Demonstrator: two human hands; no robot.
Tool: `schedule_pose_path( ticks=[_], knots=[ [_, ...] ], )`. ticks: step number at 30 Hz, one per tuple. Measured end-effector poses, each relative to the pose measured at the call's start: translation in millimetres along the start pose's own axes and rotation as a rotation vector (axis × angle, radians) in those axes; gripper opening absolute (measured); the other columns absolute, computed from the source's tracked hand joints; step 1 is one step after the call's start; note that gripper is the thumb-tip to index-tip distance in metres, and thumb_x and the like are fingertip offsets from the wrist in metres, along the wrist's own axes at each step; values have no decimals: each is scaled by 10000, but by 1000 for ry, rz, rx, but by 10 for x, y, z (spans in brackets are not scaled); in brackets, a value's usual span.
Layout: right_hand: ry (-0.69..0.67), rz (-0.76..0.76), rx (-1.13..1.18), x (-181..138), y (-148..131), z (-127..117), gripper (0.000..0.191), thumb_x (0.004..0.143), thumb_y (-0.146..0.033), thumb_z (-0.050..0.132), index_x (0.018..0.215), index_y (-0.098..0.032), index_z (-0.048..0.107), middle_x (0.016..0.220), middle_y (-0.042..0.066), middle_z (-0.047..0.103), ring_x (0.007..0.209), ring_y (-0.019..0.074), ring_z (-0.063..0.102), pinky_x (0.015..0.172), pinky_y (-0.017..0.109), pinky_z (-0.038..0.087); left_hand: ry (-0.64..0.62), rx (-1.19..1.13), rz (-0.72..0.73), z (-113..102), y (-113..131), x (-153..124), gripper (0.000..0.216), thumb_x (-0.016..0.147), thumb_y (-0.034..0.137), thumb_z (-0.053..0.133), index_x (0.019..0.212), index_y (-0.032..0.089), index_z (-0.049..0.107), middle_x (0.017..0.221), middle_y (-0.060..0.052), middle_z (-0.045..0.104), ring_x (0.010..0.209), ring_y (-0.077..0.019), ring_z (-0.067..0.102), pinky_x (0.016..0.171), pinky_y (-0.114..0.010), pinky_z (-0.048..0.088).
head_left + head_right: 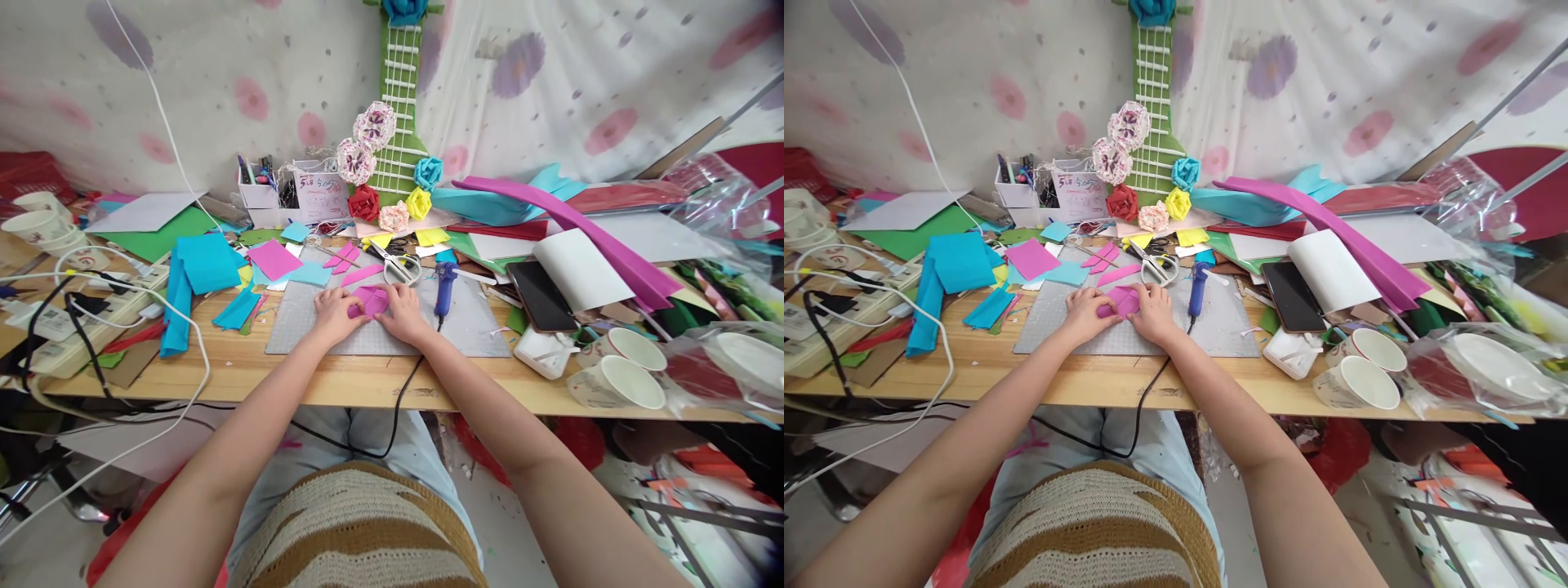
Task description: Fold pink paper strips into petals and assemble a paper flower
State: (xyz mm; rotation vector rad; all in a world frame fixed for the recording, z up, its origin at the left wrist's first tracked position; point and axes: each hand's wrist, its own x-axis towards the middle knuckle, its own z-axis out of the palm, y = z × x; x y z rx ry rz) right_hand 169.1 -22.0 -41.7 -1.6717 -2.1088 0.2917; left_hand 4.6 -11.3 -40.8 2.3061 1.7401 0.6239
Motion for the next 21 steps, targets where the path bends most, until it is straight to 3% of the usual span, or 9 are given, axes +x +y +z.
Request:
schedule_pose_path(
  ticks=[5,9,12,16,21],
  knots=[
    [18,-13,-12,5,33,13,581,738,-320,624,1274,-227,420,1181,123,420,1084,280,390,910,420,347,-86,-16,-2,-107,-102,-20,183,679,395,683,836,302,669,1056,-29,517,1100,-258,413,989,-440,221],
    [17,-10,4,12,49,35,587,728,-307,624,1272,-229,417,1170,123,424,1081,285,388,897,428,348,-118,-70,6,-176,-246,-52,287,673,319,677,943,256,600,1025,-33,555,1053,-243,456,954,-426,294],
    [29,-14,33,9,51,40,592,713,-301,626,1265,-217,426,1169,125,429,1076,287,389,903,433,346,-144,-245,-41,-191,-294,17,411,631,286,695,997,201,528,1067,-49,570,1022,-207,501,906,-364,375],
    [104,-21,128,21,75,48,535,693,-280,608,1204,-195,475,1138,122,456,1071,281,402,927,433,348,-161,-387,-215,-224,-167,283,478,681,341,642,1074,145,452,1117,-107,562,949,-173,560,786,-292,445],
    [211,-5,285,77,158,59,437,675,-160,517,1113,-167,508,1086,115,489,1056,245,438,954,404,354,-298,-107,-341,-254,104,594,630,532,275,737,1077,139,451,1097,-129,592,971,-239,578,731,-291,446]
  ],
)
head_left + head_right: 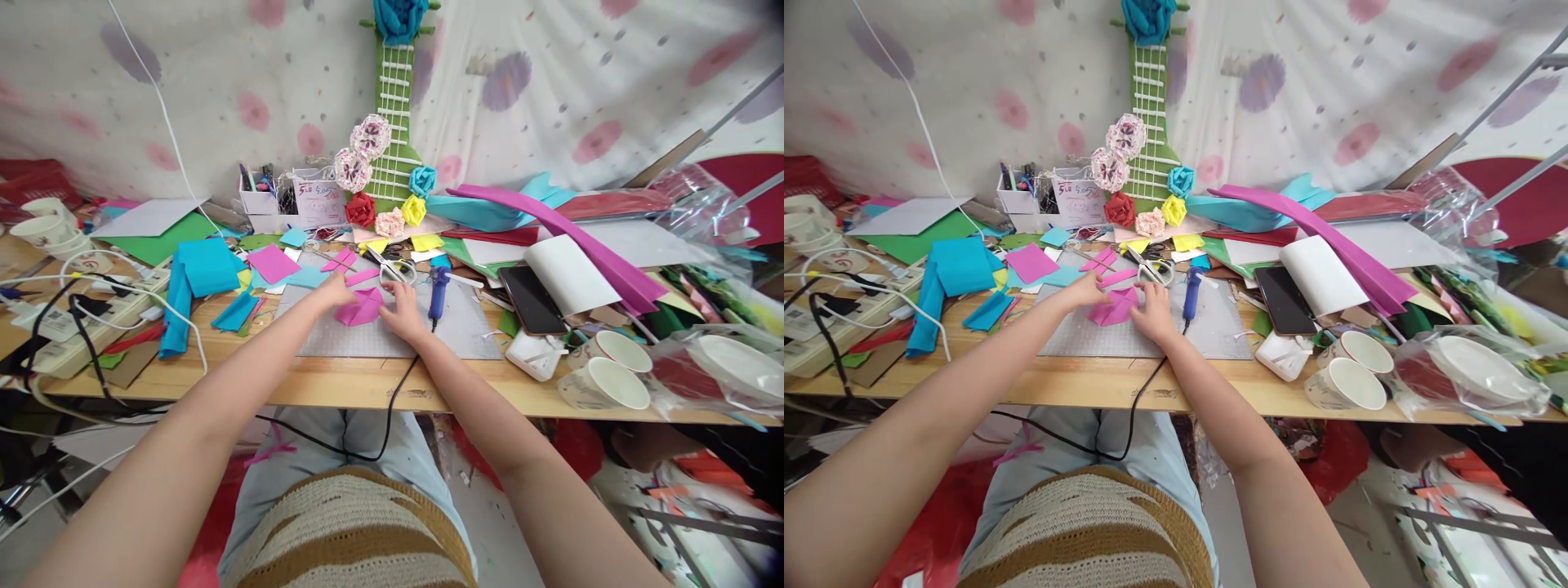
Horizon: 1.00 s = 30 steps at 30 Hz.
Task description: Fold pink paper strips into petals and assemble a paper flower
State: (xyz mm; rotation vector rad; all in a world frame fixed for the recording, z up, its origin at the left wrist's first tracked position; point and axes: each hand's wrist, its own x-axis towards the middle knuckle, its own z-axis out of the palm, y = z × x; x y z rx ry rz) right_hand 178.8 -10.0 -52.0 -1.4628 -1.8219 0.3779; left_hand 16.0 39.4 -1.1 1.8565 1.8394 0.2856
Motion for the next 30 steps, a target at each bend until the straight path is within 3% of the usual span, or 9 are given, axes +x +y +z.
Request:
schedule_pose_path(
  ticks=[3,6,11,14,19,22,25,27,30],
  knots=[
    [25,6,35,25,55,-9,426,652,-143,513,1078,-163,511,1073,115,494,1041,244,452,951,406,361,-9,109,-37,43,94,41,668,484,211,741,1083,137,455,1070,-156,601,951,-283,593,710,-325,449],
    [36,1,49,33,73,-33,415,641,-138,512,1055,-171,511,1060,111,495,1028,246,456,938,408,369,-2,24,-19,106,83,50,580,527,200,708,1050,149,460,981,-127,623,877,-264,618,672,-316,458],
    [54,-154,1,-8,-29,-86,453,613,-97,499,1062,-158,506,1064,113,487,1053,246,427,940,392,357,134,-546,-13,177,-11,-42,441,673,142,589,1062,176,384,885,-49,606,647,-132,607,540,-231,468],
    [-10,-298,-83,-53,-135,-71,483,625,-135,550,1104,-160,497,1124,121,462,1079,263,401,926,403,350,205,-809,-56,252,-60,-162,392,725,109,534,1057,180,337,849,-26,583,495,-82,551,455,-216,462],
    [-125,-342,-242,-75,-208,27,199,754,-189,549,950,-178,583,1019,93,540,971,236,446,862,370,363,205,-1008,-101,369,-184,-346,406,741,113,537,1055,197,294,839,-11,567,528,-93,577,502,-266,525],
    [-173,-352,-307,-64,-189,62,103,806,-197,528,866,-190,611,974,77,569,945,221,456,847,353,361,299,-850,33,344,-306,-448,519,678,91,583,1103,200,305,970,-49,534,712,-134,615,648,-332,545],
    [-182,-346,-328,-66,-190,63,107,818,-209,531,875,-191,621,968,71,577,936,211,458,844,344,360,451,-376,370,299,-418,-541,588,575,37,630,1103,203,430,1133,-81,471,1064,-220,509,908,-396,448],
    [-183,-338,-334,-74,-202,58,111,818,-214,534,872,-189,627,964,72,573,934,207,456,842,341,360,428,-108,507,299,-457,-573,471,595,85,648,1035,210,532,1099,-69,494,1113,-249,447,962,-418,380],
    [-182,-332,-318,-84,-205,57,113,811,-234,546,861,-188,636,958,72,562,937,202,456,845,333,361,389,56,517,339,-460,-563,185,693,253,647,874,221,624,977,-51,557,1022,-241,469,913,-401,369]
  ],
)
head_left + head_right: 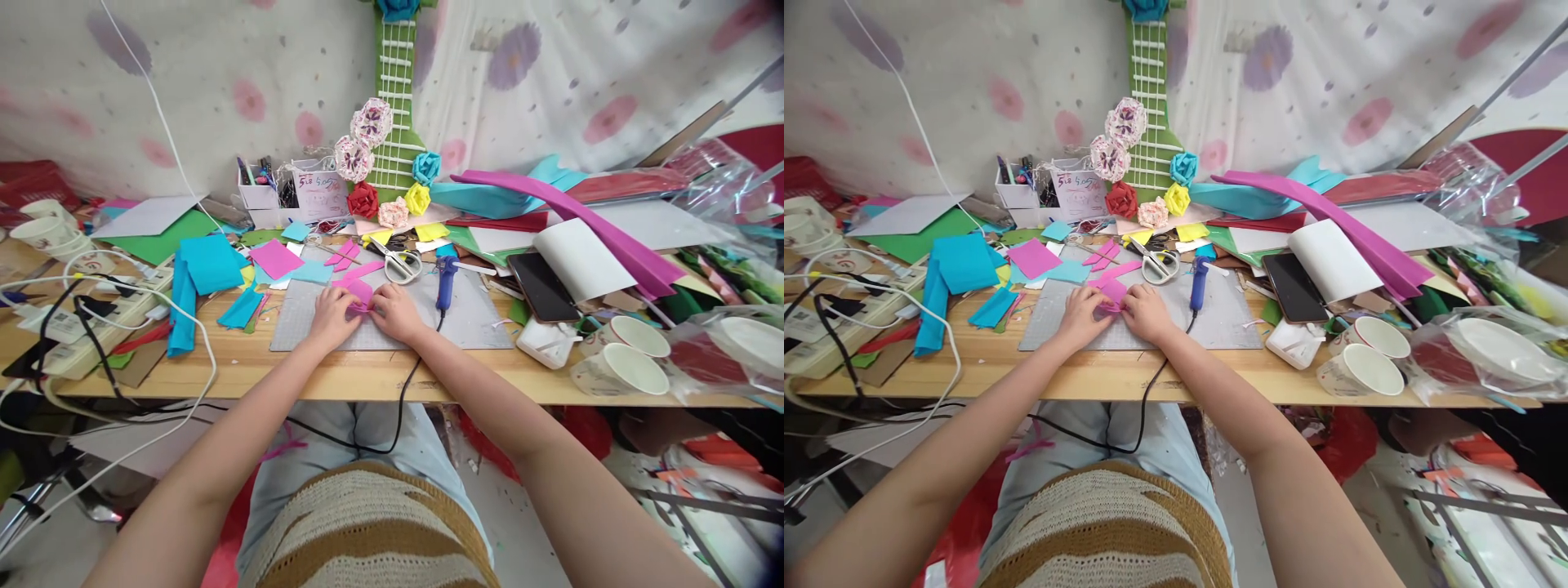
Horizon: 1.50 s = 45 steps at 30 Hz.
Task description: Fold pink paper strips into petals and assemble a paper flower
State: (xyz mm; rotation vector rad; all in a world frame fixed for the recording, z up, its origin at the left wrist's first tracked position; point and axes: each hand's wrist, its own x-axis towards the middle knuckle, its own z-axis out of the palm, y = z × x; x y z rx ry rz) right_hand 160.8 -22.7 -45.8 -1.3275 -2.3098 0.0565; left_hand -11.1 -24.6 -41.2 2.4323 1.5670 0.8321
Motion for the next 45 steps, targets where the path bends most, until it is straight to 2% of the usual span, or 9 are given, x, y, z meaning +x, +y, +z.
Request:
schedule_pose_path(
  ticks=[2,5,9,12,18,24,34,41,45],
  knots=[
    [4,6,35,1,18,13,113,804,-263,563,848,-190,637,946,66,559,929,194,463,846,324,364,-5,23,-51,33,6,22,121,734,324,623,802,225,643,917,-41,591,975,-228,487,877,-382,361],
    [6,48,117,13,62,36,120,790,-297,586,831,-192,626,907,49,575,901,180,486,838,307,374,-30,28,-133,48,16,55,146,755,366,606,784,231,655,884,-32,629,951,-217,508,865,-370,334],
    [-25,100,244,35,86,32,136,756,-228,611,885,-191,589,857,13,616,841,157,517,802,284,388,-58,20,-189,31,33,62,192,758,417,596,775,235,653,891,-22,656,942,-210,525,884,-369,301],
    [-49,119,293,42,70,8,177,735,-185,617,906,-193,573,843,2,631,817,147,525,778,276,389,-42,9,-198,33,36,57,196,762,420,588,758,234,651,868,-17,663,937,-212,531,894,-375,287],
    [-43,186,361,67,52,18,170,745,-216,619,902,-187,559,818,-3,641,779,131,547,756,266,393,-27,45,-256,70,33,80,174,776,368,565,708,222,632,832,-21,660,921,-215,534,880,-384,285],
    [-27,270,331,104,41,78,77,775,-215,571,847,-190,564,799,0,643,732,125,547,709,261,395,-12,91,-276,82,51,89,188,747,389,599,687,210,596,844,-30,645,926,-232,512,873,-396,283],
    [-49,247,281,103,22,68,153,732,-137,541,868,-203,565,802,-4,659,762,148,553,741,283,402,-13,102,-304,88,51,93,198,757,409,594,711,216,593,888,-52,634,956,-250,493,887,-410,266],
    [-39,279,243,118,-1,85,88,770,-231,553,852,-206,570,804,9,650,772,157,547,721,283,392,-15,138,-246,89,37,106,231,799,416,544,706,208,582,850,-44,632,937,-233,504,879,-398,263],
    [-40,278,212,141,2,113,66,769,-224,567,834,-210,569,792,9,654,763,161,546,721,286,385,-21,157,-247,91,39,112,233,789,425,558,702,209,574,832,-40,636,917,-232,508,872,-396,262]
  ],
)
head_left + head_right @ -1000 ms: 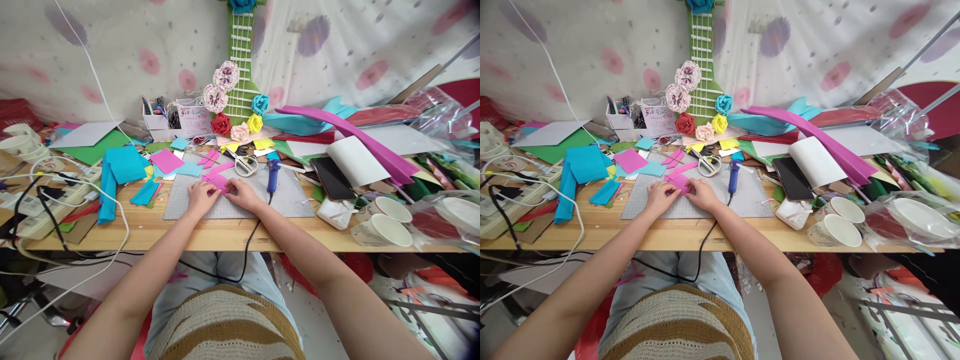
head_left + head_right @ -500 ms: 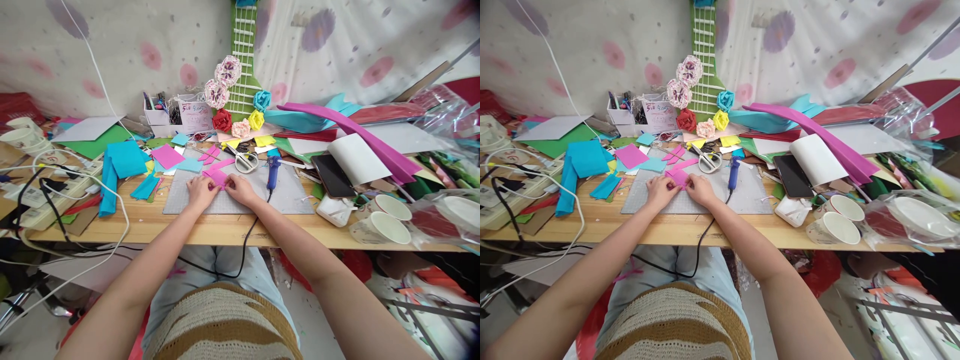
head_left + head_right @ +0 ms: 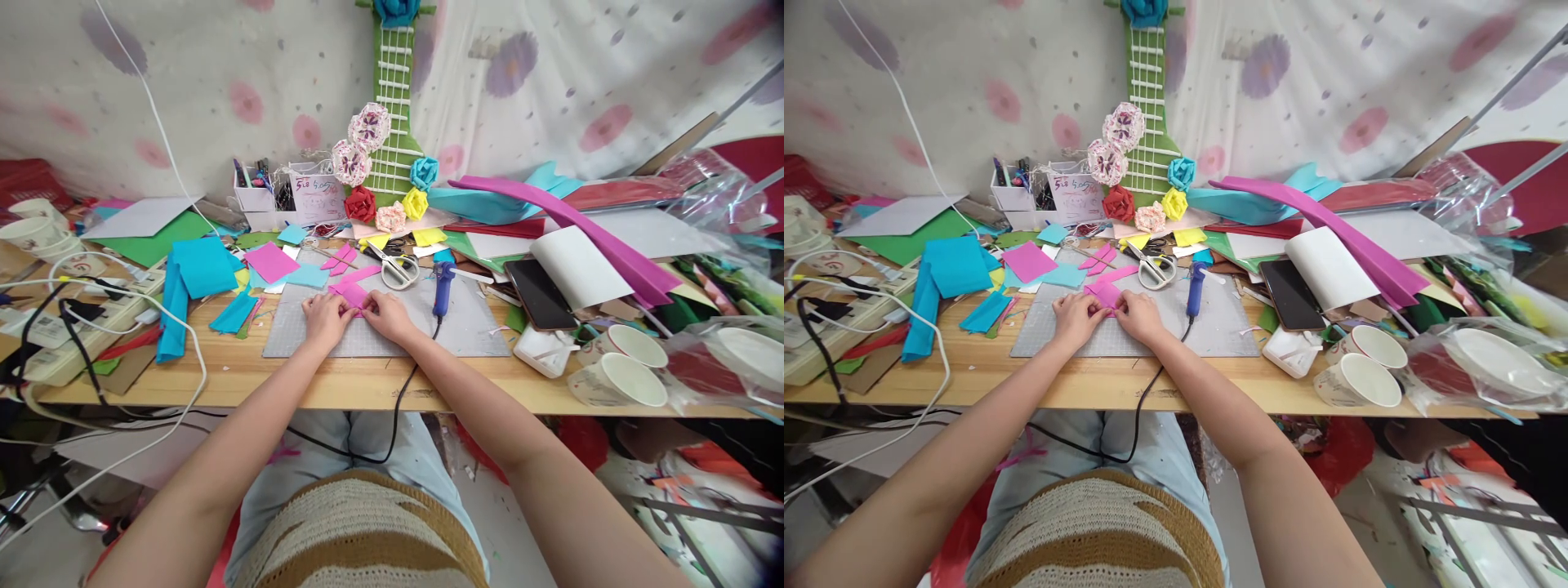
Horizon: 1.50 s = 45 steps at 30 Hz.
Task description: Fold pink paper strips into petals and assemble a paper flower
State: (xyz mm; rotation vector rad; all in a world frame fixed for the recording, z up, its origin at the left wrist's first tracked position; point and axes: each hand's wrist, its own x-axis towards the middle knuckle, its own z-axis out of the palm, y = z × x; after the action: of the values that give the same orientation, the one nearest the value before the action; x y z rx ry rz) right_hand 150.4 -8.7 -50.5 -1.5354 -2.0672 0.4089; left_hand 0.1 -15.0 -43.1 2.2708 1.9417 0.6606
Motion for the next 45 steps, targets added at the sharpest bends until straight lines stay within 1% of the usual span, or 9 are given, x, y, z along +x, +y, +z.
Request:
schedule_pose_path(
  ticks=[7,12,16,19,22,30,34,39,45],
  knots=[
    [-12,-35,-11,-11,20,3,120,765,-207,571,885,-208,574,805,10,650,787,164,548,747,288,387,-4,20,2,-6,3,-7,202,800,410,545,747,216,571,871,-46,640,942,-241,505,881,-402,254],
    [-24,-25,52,18,54,-18,191,832,-211,498,996,-195,594,886,34,645,814,152,557,762,278,402,13,45,43,-8,7,-19,183,820,392,520,790,224,586,909,-55,627,977,-240,484,897,-400,242],
    [-126,-71,60,138,127,-92,258,851,-208,469,1080,-199,586,1014,54,622,866,144,560,776,265,402,14,55,136,-10,15,-32,154,821,369,524,816,234,600,929,-59,614,1017,-244,457,915,-401,226],
    [-265,-111,45,225,153,-178,182,812,-178,510,951,-191,626,870,21,629,754,125,545,702,238,394,45,19,147,-17,19,-38,180,790,355,570,916,227,576,989,-66,606,1028,-250,450,920,-396,225],
    [-315,-87,73,250,139,-241,119,777,-170,540,868,-170,617,737,-10,592,652,108,501,620,221,366,56,-30,103,-28,15,-35,242,761,349,605,953,213,549,997,-72,609,1023,-256,462,920,-398,223],
    [-252,-95,218,197,197,-199,54,771,-183,529,768,-152,573,691,-32,507,629,90,445,615,212,347,-18,-197,92,-18,-47,55,242,741,319,641,922,215,518,773,13,661,882,-194,558,904,-386,238],
    [-189,-183,260,148,188,-192,70,774,-207,541,792,-154,583,860,13,489,765,107,481,764,249,392,-84,-206,202,-51,-149,222,275,722,327,664,914,213,505,751,32,660,829,-171,573,895,-374,251],
    [-65,-270,193,103,93,-201,58,776,-196,551,808,-170,591,1009,51,458,994,151,465,924,293,355,-88,-129,347,-89,-301,298,179,740,328,645,814,211,533,765,25,641,816,-160,561,918,-370,238],
    [-133,-207,136,146,72,-114,59,795,-170,520,795,-175,579,844,8,570,817,124,515,780,243,388,-70,-97,338,-57,-296,177,116,758,323,623,765,223,566,754,34,639,841,-163,541,921,-377,226]
  ],
)
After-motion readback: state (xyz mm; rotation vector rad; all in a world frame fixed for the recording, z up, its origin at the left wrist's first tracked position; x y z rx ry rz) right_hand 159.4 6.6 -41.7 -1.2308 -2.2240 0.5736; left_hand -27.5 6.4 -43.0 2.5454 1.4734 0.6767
